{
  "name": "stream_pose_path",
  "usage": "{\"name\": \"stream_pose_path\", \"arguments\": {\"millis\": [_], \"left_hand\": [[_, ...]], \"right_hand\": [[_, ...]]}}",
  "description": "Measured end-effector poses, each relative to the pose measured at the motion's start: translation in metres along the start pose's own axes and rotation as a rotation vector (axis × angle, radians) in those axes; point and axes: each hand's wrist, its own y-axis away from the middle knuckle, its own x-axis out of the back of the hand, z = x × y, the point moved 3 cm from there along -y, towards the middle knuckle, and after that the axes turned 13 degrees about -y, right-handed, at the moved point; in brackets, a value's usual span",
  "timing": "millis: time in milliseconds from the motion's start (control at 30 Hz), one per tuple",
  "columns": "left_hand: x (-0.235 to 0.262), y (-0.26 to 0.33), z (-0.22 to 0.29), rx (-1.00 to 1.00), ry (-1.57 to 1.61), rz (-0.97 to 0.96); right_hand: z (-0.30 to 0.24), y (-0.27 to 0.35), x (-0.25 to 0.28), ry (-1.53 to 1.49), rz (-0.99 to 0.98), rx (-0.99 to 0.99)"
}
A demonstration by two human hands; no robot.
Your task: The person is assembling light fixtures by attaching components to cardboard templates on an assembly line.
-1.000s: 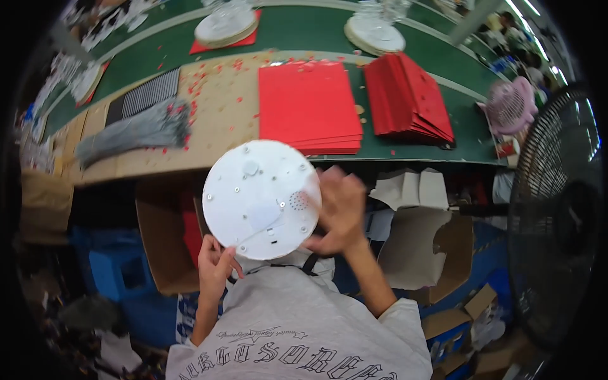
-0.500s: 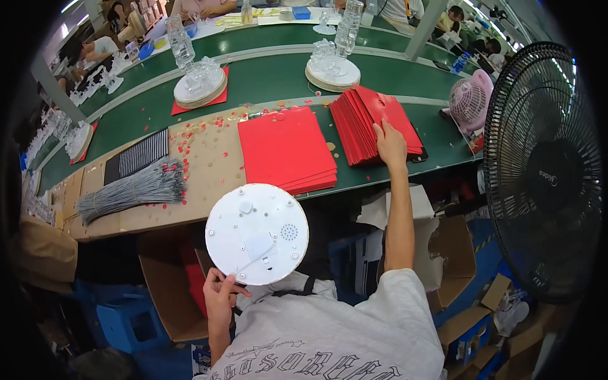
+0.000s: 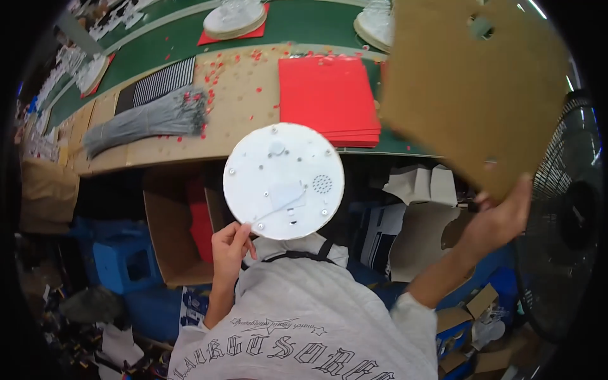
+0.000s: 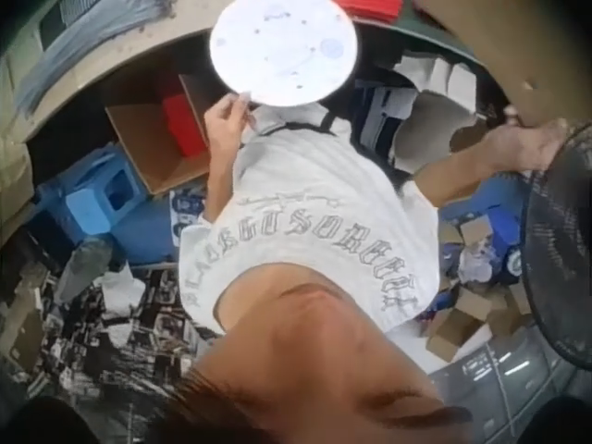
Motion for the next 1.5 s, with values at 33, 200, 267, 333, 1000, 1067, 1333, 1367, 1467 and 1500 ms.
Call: {"name": "stream_pose_path", "arguments": {"millis": [33, 200, 267, 333, 1000, 1067, 1333, 1367, 1467, 1500], "left_hand": [[0.002, 0.001, -0.003, 0.017, -0.003, 0.029], [-0.001, -0.002, -0.007, -0.009, -0.020, 0.018], [0.001, 0.001, -0.011, -0.015, -0.039, 0.003], [0.002, 0.002, -0.013, -0.078, 0.131, 0.055], [0.026, -0.018, 0.026, -0.046, -0.220, 0.024], [0.026, -0.034, 0.034, -0.106, -0.217, 0.043], [0.023, -0.053, 0.034, -0.177, -0.262, 0.054], [0.023, -0.053, 0.035, -0.186, -0.296, 0.062], [0.025, -0.058, 0.043, -0.172, -0.270, 0.019], [0.024, -0.058, 0.044, -0.163, -0.256, -0.019]], "right_hand": [[0.024, 0.031, -0.005, -0.077, 0.017, -0.144], [0.099, 0.180, -0.040, -0.403, -0.237, -0.946], [0.102, 0.202, -0.047, -0.353, -0.323, -0.974], [0.102, 0.204, -0.049, -0.328, -0.356, -0.964], [0.085, 0.190, -0.059, 0.143, -0.792, -0.253], [0.080, 0.189, -0.061, 0.134, -0.824, -0.256], [0.099, 0.176, -0.076, -0.076, -0.761, -0.599], [0.104, 0.178, -0.076, -0.099, -0.767, -0.652], [0.107, 0.175, -0.077, -0.173, -0.819, -0.728], [0.108, 0.172, -0.077, -0.174, -0.825, -0.730]]}}
